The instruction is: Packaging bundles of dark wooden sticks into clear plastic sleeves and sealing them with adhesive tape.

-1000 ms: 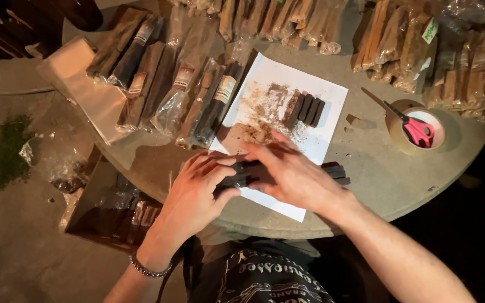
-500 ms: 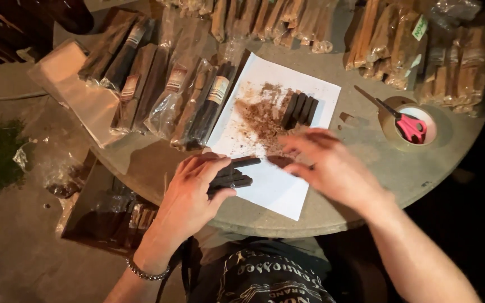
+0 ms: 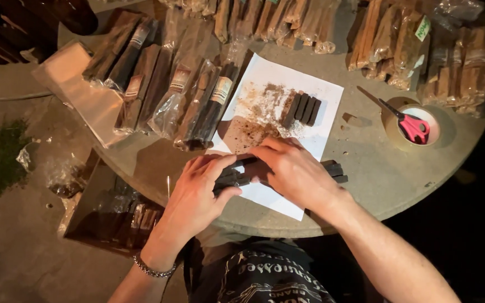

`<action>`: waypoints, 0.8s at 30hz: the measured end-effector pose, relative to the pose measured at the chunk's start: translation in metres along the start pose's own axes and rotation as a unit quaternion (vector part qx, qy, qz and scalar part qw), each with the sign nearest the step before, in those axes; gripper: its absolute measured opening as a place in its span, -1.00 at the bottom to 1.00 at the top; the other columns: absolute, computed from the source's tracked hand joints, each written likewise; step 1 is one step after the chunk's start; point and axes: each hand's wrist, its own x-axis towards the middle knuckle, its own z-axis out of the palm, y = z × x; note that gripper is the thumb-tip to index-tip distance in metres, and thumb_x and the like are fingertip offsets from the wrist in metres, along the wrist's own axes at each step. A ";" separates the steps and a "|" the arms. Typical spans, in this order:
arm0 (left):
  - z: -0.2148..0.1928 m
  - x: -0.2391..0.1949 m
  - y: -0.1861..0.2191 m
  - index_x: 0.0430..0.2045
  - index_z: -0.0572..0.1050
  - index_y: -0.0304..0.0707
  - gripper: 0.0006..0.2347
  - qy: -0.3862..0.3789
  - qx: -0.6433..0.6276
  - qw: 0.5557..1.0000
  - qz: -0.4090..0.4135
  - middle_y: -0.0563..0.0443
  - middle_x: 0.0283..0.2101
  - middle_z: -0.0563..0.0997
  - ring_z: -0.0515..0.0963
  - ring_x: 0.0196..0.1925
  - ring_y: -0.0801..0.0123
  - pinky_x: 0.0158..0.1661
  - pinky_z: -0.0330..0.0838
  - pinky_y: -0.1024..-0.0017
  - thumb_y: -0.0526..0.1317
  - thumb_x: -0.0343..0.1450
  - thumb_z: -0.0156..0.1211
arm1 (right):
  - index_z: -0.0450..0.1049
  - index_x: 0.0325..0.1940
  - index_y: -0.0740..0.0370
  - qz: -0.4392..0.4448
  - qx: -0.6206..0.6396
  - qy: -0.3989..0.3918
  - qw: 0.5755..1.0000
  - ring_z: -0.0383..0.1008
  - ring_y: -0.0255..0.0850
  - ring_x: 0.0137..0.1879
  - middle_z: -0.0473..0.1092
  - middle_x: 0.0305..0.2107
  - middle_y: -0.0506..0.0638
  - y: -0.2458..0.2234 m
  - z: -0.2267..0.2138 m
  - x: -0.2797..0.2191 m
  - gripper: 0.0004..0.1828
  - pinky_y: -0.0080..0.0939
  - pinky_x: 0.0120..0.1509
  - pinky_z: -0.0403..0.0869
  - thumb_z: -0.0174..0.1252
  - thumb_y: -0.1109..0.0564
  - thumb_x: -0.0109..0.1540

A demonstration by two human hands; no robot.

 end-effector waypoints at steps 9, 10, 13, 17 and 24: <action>-0.008 0.011 0.007 0.12 0.46 -0.18 -0.48 -0.060 -0.026 0.996 -0.053 -0.03 -0.01 0.64 0.53 0.11 0.10 0.13 0.37 0.10 -0.17 0.26 0.47 | 0.56 0.14 0.28 0.022 -0.035 0.163 0.986 0.63 0.01 -0.06 0.58 -0.09 0.15 0.067 -0.087 -0.048 -0.61 -0.05 0.14 0.59 0.32 0.23 0.22; -0.010 0.015 0.010 0.17 0.43 -0.15 -0.48 -0.109 -0.030 0.988 -0.102 -0.02 0.13 0.59 0.43 0.23 0.09 0.22 0.30 0.03 -0.16 0.30 0.43 | 0.52 0.19 0.39 0.035 -0.090 0.159 0.983 0.68 -0.08 -0.16 0.59 -0.04 0.22 0.075 -0.099 -0.055 -0.61 -0.18 0.11 0.69 0.29 0.21 0.29; -0.006 0.022 0.014 0.16 0.42 -0.16 -0.50 -0.108 -0.025 0.990 -0.086 -0.02 0.07 0.61 0.48 0.16 0.14 0.18 0.32 0.06 -0.18 0.31 0.40 | 0.51 0.16 0.24 0.095 -0.015 0.089 0.991 0.03 -0.46 -0.87 0.55 0.07 0.10 0.073 -0.107 -0.072 -0.60 -0.45 -0.77 0.42 0.21 0.04 0.27; 0.002 0.032 0.018 0.18 0.41 -0.09 -0.50 -0.160 -0.023 0.980 -0.118 -0.05 0.07 0.61 0.44 0.20 0.06 0.20 0.27 -0.01 -0.11 0.33 0.38 | 0.42 0.32 0.08 0.097 0.042 0.020 0.994 0.43 -0.04 0.33 0.39 0.24 0.14 0.084 -0.079 -0.094 -0.39 -0.04 0.55 0.27 0.21 -0.10 0.20; 0.009 0.034 0.019 0.16 0.42 -0.06 -0.50 -0.152 -0.045 0.981 -0.109 -0.01 0.10 0.61 0.44 0.20 0.06 0.18 0.30 0.03 -0.14 0.31 0.41 | 0.41 0.33 0.11 -0.009 0.083 0.025 0.996 0.41 -0.04 0.35 0.43 0.25 0.00 0.087 -0.052 -0.094 -0.34 0.05 0.46 0.33 0.28 -0.07 0.16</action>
